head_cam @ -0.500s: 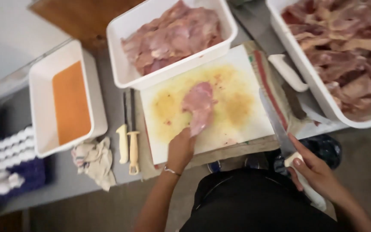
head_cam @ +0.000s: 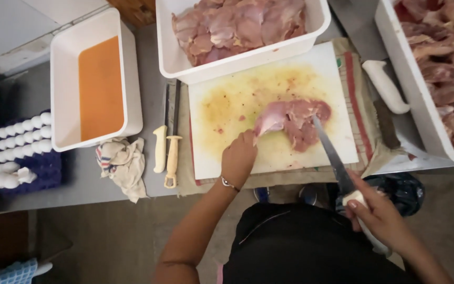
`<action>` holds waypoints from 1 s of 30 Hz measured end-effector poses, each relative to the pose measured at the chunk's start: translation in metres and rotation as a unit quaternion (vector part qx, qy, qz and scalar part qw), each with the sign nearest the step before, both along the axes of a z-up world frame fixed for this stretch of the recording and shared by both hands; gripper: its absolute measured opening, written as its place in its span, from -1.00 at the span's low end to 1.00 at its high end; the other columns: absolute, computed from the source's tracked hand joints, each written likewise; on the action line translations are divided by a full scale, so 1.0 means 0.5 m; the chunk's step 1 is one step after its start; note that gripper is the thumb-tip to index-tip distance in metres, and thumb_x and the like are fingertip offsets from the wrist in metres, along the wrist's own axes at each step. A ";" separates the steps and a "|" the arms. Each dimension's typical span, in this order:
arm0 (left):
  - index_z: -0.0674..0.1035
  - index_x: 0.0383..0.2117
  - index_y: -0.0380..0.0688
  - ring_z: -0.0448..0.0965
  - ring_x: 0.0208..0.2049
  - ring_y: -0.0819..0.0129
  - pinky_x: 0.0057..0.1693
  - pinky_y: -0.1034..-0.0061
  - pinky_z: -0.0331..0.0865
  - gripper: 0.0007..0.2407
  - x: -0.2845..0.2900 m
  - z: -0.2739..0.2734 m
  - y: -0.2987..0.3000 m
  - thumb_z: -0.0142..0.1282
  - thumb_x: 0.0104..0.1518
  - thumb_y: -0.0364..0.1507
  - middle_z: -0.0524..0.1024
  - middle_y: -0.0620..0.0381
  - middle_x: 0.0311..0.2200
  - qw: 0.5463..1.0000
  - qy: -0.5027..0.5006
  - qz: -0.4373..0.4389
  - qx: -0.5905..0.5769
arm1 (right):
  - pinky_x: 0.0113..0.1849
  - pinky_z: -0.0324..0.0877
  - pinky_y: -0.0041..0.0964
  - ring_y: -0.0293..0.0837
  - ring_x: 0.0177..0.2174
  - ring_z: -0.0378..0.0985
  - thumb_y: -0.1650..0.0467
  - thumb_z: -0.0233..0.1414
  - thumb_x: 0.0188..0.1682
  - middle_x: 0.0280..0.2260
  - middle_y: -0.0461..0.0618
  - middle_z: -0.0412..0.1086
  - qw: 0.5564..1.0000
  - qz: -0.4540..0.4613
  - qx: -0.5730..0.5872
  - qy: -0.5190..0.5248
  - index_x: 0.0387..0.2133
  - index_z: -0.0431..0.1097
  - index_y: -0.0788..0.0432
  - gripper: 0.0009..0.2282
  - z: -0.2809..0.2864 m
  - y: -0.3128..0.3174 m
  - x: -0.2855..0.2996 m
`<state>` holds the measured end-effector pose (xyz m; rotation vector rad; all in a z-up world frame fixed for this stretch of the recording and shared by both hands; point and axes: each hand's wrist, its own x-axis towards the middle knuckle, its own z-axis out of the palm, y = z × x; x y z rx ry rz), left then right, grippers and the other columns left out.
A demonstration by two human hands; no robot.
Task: A person uses a knife to remove bones from chicken legs on a cutting board in a professional setting.
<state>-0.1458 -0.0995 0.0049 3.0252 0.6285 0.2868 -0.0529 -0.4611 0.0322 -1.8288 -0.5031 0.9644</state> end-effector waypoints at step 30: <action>0.47 -0.29 -0.24 0.62 -0.20 -0.38 -0.04 -0.08 0.46 -0.55 -0.023 0.028 0.075 -0.20 0.28 -0.02 0.58 -0.32 -0.41 0.912 0.132 -0.036 -0.388 | 0.06 0.48 0.04 0.23 -0.01 0.61 0.17 -0.16 0.10 -0.04 0.17 0.58 0.923 0.208 -0.310 -0.088 0.39 -0.12 -0.71 -0.43 0.167 0.323 -0.015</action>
